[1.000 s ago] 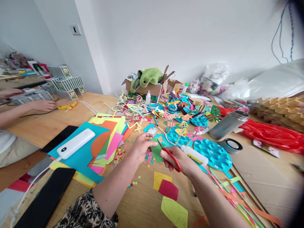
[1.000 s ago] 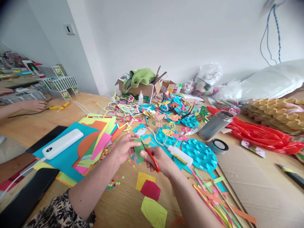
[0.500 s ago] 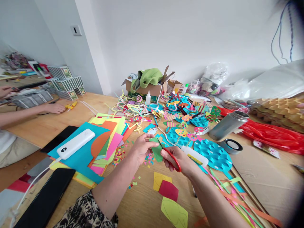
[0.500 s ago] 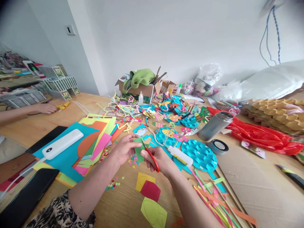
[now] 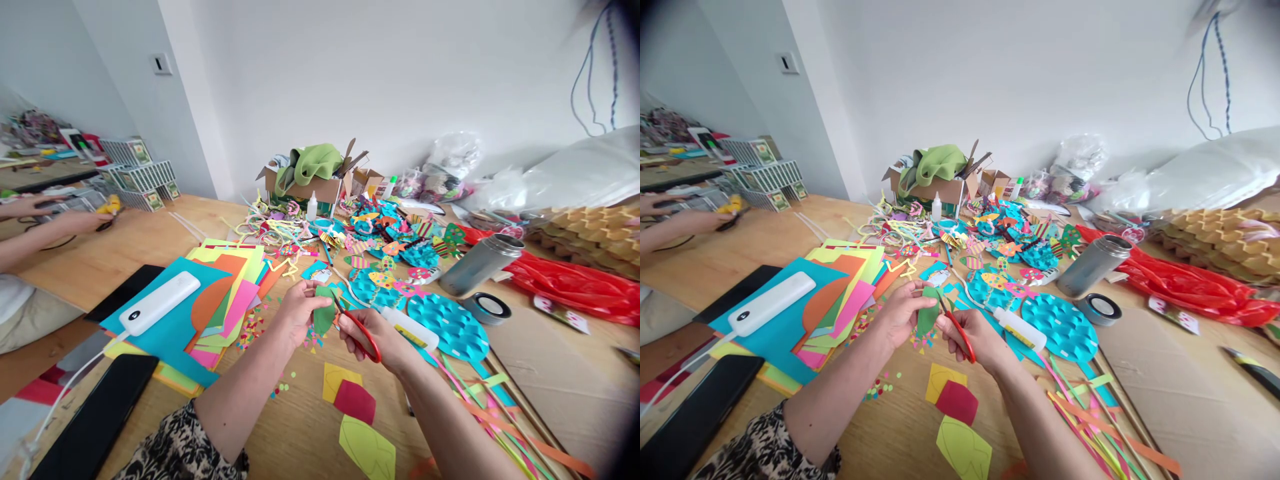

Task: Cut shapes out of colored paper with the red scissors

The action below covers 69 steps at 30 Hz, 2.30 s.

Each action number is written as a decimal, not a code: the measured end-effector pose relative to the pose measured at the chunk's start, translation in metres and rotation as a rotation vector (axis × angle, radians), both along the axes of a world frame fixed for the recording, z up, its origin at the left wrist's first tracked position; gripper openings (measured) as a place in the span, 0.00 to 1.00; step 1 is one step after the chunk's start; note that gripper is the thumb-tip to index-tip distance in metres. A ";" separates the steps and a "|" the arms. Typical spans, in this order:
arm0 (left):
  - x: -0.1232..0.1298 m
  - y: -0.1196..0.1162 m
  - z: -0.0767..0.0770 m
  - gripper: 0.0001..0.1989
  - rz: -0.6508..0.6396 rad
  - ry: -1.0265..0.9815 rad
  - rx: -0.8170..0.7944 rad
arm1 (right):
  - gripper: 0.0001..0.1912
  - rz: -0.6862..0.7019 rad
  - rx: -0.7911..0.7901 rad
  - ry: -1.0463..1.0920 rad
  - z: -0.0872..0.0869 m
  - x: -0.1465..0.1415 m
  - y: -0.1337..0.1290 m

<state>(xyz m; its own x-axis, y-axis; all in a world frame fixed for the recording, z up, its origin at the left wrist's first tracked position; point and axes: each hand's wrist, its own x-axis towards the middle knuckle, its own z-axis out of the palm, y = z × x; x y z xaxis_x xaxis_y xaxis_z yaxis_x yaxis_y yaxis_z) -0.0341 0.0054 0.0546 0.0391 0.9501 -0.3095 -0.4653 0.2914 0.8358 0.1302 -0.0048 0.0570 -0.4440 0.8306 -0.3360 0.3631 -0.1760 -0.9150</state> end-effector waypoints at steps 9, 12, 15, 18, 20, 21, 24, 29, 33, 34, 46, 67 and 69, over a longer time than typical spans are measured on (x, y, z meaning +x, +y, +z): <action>0.002 -0.003 0.003 0.21 -0.027 -0.006 -0.005 | 0.32 -0.008 0.002 -0.003 0.001 -0.001 0.000; 0.002 -0.001 0.002 0.19 -0.008 0.005 -0.004 | 0.32 -0.013 0.005 -0.012 0.003 -0.001 -0.001; 0.002 -0.001 0.003 0.18 0.033 0.024 -0.020 | 0.32 -0.014 0.013 -0.019 0.003 -0.001 -0.001; 0.002 -0.001 0.004 0.17 0.043 0.043 -0.034 | 0.31 -0.008 0.017 -0.019 0.002 -0.001 -0.001; 0.001 -0.002 0.004 0.17 0.038 0.046 -0.024 | 0.31 -0.001 0.017 -0.012 0.001 0.000 0.000; 0.001 -0.002 0.004 0.17 0.034 0.045 -0.016 | 0.30 0.001 0.015 -0.007 0.001 0.000 0.000; 0.000 -0.002 0.005 0.18 0.017 0.059 -0.015 | 0.30 0.016 0.004 0.006 0.001 0.001 0.000; -0.002 -0.001 0.006 0.19 -0.012 0.095 -0.030 | 0.31 0.048 0.009 0.027 0.000 0.002 0.000; -0.003 -0.001 0.006 0.19 -0.031 0.102 -0.019 | 0.31 0.091 0.019 0.045 -0.001 0.003 0.001; -0.004 -0.001 0.007 0.19 -0.038 0.105 -0.015 | 0.32 0.102 0.022 0.049 -0.001 0.003 0.001; -0.006 -0.001 0.009 0.18 -0.063 0.147 -0.022 | 0.34 0.115 0.039 0.019 -0.001 0.003 0.001; -0.008 0.000 0.014 0.20 -0.082 0.179 -0.060 | 0.30 0.069 -0.010 -0.004 -0.002 0.004 0.003; -0.008 0.000 0.014 0.20 -0.080 0.180 -0.060 | 0.31 0.068 -0.007 -0.006 -0.002 0.004 0.003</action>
